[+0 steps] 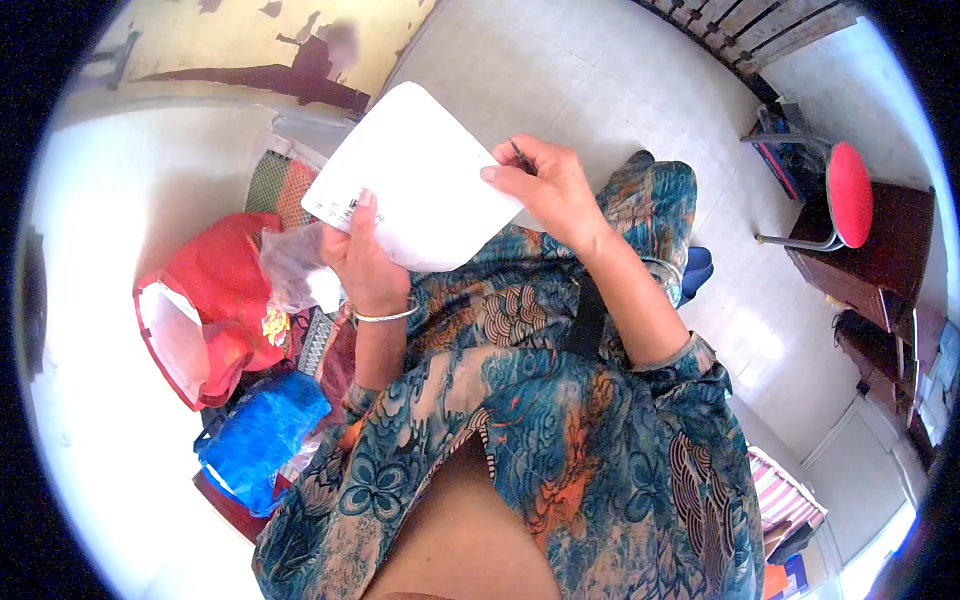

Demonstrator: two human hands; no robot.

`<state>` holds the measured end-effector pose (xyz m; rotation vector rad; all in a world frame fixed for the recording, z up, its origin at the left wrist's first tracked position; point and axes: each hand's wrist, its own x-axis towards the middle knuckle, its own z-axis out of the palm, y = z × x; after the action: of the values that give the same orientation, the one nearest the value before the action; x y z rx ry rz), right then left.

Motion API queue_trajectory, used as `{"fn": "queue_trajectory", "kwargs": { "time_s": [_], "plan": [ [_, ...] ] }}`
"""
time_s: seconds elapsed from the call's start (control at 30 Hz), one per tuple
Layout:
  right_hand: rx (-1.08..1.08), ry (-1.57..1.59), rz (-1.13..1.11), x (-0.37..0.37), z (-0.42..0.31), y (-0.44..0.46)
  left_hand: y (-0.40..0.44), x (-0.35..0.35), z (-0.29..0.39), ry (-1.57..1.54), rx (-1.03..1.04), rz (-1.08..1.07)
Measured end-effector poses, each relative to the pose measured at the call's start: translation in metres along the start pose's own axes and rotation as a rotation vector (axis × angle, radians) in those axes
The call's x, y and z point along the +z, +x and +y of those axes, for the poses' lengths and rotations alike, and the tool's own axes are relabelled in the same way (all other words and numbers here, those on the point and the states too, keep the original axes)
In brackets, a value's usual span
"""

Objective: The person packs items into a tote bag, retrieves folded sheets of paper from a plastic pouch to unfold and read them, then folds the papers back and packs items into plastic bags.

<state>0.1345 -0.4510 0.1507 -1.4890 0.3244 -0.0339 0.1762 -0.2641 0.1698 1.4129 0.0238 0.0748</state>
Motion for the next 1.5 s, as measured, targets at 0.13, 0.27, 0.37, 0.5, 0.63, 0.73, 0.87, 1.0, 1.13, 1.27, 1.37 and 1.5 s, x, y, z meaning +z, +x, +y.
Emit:
{"fn": "queue_trajectory", "kwargs": {
  "time_s": [0.13, 0.27, 0.37, 0.5, 0.63, 0.73, 0.87, 1.0, 1.13, 1.27, 1.37, 1.5],
  "plan": [
    [-0.021, -0.015, 0.067, 0.001, -0.003, -0.001, -0.003, 0.002, 0.001, -0.020, -0.031, -0.037],
    [0.000, -0.013, 0.124, 0.001, -0.006, -0.002, -0.010, 0.000, 0.002, 0.038, -0.053, -0.114],
    [0.017, -0.048, 0.078, -0.002, -0.010, 0.000, -0.013, -0.004, 0.000, 0.050, -0.056, -0.152],
    [0.052, -0.028, 0.026, -0.005, -0.014, 0.000, -0.015, -0.005, -0.002, 0.051, -0.031, -0.200],
    [0.038, 0.040, 0.085, -0.004, -0.012, 0.001, -0.016, -0.002, 0.001, 0.015, -0.065, -0.232],
    [0.027, 0.010, 0.134, -0.003, -0.013, 0.001, -0.018, 0.002, 0.000, -0.034, -0.095, -0.226],
    [0.045, -0.008, 0.156, -0.006, -0.012, 0.002, -0.023, 0.003, -0.003, -0.074, -0.143, -0.235],
    [0.046, 0.031, 0.106, -0.009, -0.013, 0.001, -0.022, 0.002, -0.003, -0.081, -0.188, -0.228],
    [0.021, 0.031, 0.094, -0.010, -0.010, 0.001, -0.022, 0.004, -0.005, -0.152, -0.203, -0.203],
    [0.032, 0.018, 0.115, -0.009, -0.010, 0.001, -0.023, 0.004, -0.006, -0.142, -0.197, -0.215],
    [0.042, -0.013, 0.135, -0.009, -0.015, -0.001, -0.022, 0.003, -0.006, -0.144, -0.218, -0.217],
    [0.015, -0.017, 0.142, -0.008, -0.013, -0.001, -0.021, 0.005, -0.009, -0.204, -0.233, -0.204]
  ]
}}
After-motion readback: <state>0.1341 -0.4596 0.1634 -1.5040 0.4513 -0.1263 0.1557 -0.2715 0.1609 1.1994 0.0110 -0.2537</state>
